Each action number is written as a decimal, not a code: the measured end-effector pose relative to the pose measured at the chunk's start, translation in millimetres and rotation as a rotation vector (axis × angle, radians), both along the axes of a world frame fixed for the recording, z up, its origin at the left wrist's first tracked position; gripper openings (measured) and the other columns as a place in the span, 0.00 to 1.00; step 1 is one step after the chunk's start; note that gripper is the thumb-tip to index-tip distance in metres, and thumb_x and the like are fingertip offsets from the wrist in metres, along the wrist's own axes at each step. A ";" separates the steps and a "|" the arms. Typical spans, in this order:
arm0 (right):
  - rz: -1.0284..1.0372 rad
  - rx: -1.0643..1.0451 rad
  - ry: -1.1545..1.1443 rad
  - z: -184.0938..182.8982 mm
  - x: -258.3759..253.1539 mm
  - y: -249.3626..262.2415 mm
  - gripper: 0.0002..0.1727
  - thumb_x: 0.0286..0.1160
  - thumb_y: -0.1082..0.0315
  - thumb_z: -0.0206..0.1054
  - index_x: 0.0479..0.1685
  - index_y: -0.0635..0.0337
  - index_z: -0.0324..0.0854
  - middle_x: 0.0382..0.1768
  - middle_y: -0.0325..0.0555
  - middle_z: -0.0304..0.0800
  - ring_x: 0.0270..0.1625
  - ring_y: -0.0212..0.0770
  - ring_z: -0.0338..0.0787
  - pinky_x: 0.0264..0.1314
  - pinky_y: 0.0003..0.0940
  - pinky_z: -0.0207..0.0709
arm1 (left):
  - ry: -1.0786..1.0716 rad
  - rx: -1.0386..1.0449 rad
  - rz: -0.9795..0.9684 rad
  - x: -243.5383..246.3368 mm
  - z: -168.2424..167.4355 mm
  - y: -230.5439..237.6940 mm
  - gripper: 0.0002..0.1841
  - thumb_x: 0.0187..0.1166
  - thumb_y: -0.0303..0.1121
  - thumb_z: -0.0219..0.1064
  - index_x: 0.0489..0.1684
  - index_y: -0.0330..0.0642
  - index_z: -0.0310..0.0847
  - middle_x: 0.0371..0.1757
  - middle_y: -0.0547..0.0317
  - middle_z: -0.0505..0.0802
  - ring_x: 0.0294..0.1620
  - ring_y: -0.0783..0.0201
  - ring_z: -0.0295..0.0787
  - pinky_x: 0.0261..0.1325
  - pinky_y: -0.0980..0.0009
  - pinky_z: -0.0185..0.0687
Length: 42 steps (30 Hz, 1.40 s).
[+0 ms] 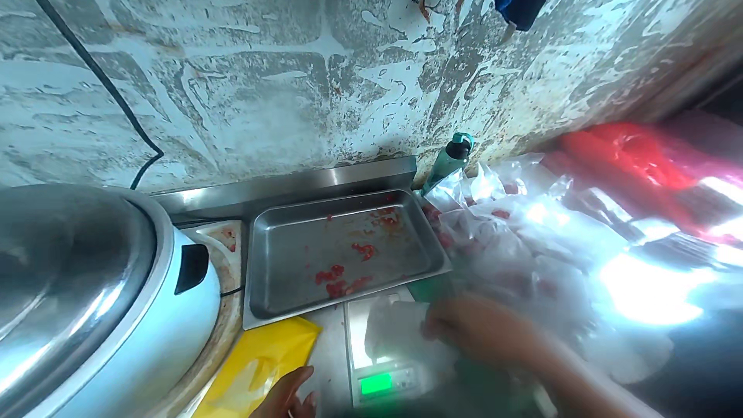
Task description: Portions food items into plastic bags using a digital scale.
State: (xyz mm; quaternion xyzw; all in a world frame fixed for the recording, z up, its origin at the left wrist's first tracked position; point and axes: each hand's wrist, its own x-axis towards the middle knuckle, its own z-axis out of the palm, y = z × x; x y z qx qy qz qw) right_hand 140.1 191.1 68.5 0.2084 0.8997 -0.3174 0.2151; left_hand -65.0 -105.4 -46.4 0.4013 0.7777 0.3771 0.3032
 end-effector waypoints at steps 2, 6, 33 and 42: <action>-0.056 0.003 0.102 7.5 18.2 6.3 0.15 0.88 0.56 0.57 0.48 0.53 0.87 0.36 0.44 0.89 0.40 0.43 0.88 0.45 0.48 0.82 | 0.011 0.022 -0.057 6.4 16.1 16.4 0.21 0.84 0.36 0.65 0.69 0.32 0.82 0.56 0.41 0.93 0.36 0.57 0.91 0.39 0.59 0.89; -0.113 -0.025 0.309 15.6 38.5 3.5 0.15 0.87 0.53 0.58 0.46 0.49 0.88 0.33 0.33 0.87 0.34 0.26 0.84 0.39 0.26 0.79 | 0.068 0.228 -0.207 30.7 53.9 69.0 0.25 0.81 0.41 0.69 0.73 0.35 0.81 0.67 0.45 0.90 0.52 0.61 0.91 0.51 0.64 0.89; -0.392 -0.300 0.832 10.2 58.7 -4.7 0.14 0.88 0.56 0.59 0.46 0.51 0.89 0.34 0.31 0.89 0.33 0.24 0.87 0.35 0.19 0.84 | -0.003 0.622 -0.451 75.3 68.8 168.8 0.13 0.89 0.34 0.59 0.46 0.36 0.89 0.40 0.58 0.93 0.40 0.76 0.89 0.46 0.80 0.87; -0.466 -0.408 0.990 38.9 75.6 11.0 0.10 0.84 0.63 0.59 0.39 0.55 0.85 0.26 0.42 0.87 0.22 0.33 0.86 0.24 0.26 0.85 | 0.018 0.584 -0.433 83.6 65.0 177.8 0.14 0.89 0.35 0.59 0.49 0.38 0.90 0.39 0.60 0.93 0.36 0.76 0.90 0.42 0.80 0.89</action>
